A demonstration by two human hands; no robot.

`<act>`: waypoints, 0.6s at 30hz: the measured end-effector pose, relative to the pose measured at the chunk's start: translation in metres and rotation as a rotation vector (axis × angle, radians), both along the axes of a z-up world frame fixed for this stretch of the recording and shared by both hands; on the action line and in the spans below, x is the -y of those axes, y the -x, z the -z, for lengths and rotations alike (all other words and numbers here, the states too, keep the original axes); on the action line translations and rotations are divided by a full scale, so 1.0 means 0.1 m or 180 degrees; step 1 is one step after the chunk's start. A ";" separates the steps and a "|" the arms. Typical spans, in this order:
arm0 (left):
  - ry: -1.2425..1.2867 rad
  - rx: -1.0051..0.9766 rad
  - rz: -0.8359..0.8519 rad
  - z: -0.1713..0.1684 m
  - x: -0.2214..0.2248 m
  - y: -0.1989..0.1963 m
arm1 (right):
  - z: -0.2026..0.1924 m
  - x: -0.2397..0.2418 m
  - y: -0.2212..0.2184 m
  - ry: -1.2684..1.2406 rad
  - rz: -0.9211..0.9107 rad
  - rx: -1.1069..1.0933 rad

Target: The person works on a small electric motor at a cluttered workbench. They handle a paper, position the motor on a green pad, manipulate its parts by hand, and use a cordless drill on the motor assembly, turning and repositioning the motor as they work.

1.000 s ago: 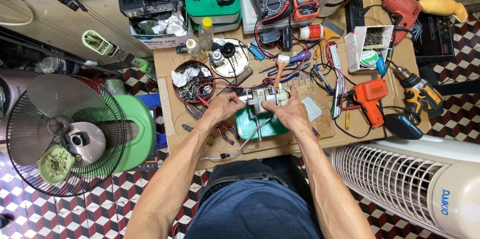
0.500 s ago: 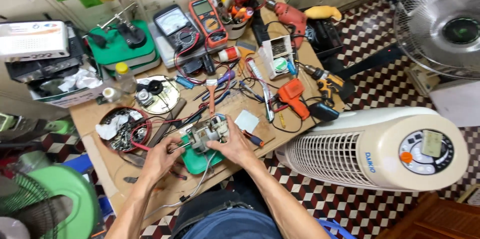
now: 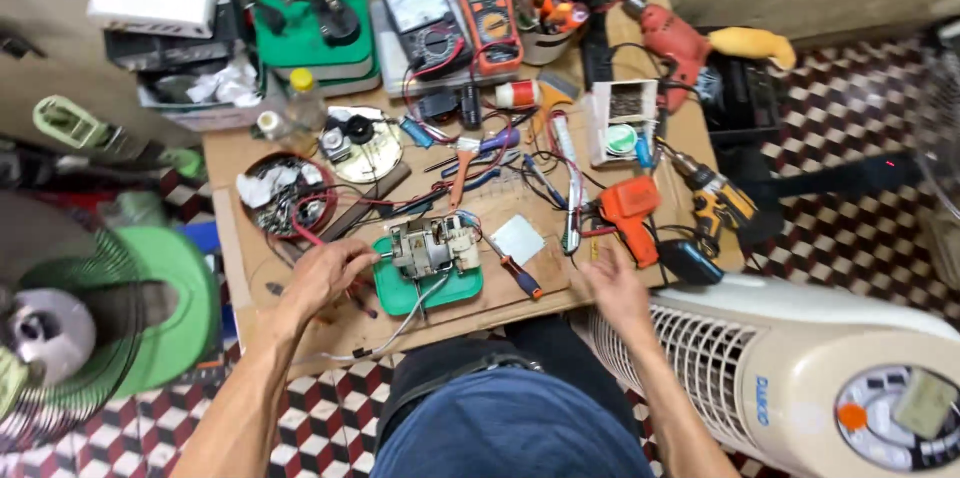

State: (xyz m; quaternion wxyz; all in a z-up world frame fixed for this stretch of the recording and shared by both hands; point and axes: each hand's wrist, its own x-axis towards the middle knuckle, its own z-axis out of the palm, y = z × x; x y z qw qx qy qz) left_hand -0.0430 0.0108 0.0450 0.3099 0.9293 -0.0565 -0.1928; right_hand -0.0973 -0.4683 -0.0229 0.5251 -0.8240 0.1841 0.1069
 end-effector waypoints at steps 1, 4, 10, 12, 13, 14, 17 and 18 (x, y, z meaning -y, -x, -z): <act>-0.0016 -0.0054 0.0045 -0.04 0.06 -0.02 | 0.22 0.28 -0.01 -0.0055 0.0078 0.0353; -0.0062 0.0005 -0.0046 -0.09 0.11 -0.01 | 0.21 0.63 -0.06 -0.0318 0.0214 0.0010; -0.0432 0.0499 -0.0451 -0.19 0.31 0.17 | -0.07 0.47 -0.40 -0.0182 -0.0514 -0.0294; -0.0604 0.0657 -0.0512 -0.22 0.39 0.22 | -0.24 0.16 -0.55 -0.0112 -0.0918 -0.0444; -0.0749 0.0815 -0.0498 -0.22 0.43 0.24 | -0.33 0.01 -0.60 -0.0018 -0.1246 -0.0594; -0.0768 0.0801 -0.0551 -0.21 0.46 0.26 | -0.36 -0.10 -0.63 -0.0026 -0.1302 -0.0601; -0.1167 0.1179 -0.0475 -0.18 0.54 0.35 | -0.46 -0.35 -0.69 -0.0294 -0.2001 -0.0473; -0.1217 0.1313 -0.0487 -0.18 0.56 0.39 | -0.49 -0.36 -0.71 -0.0131 -0.2131 -0.0446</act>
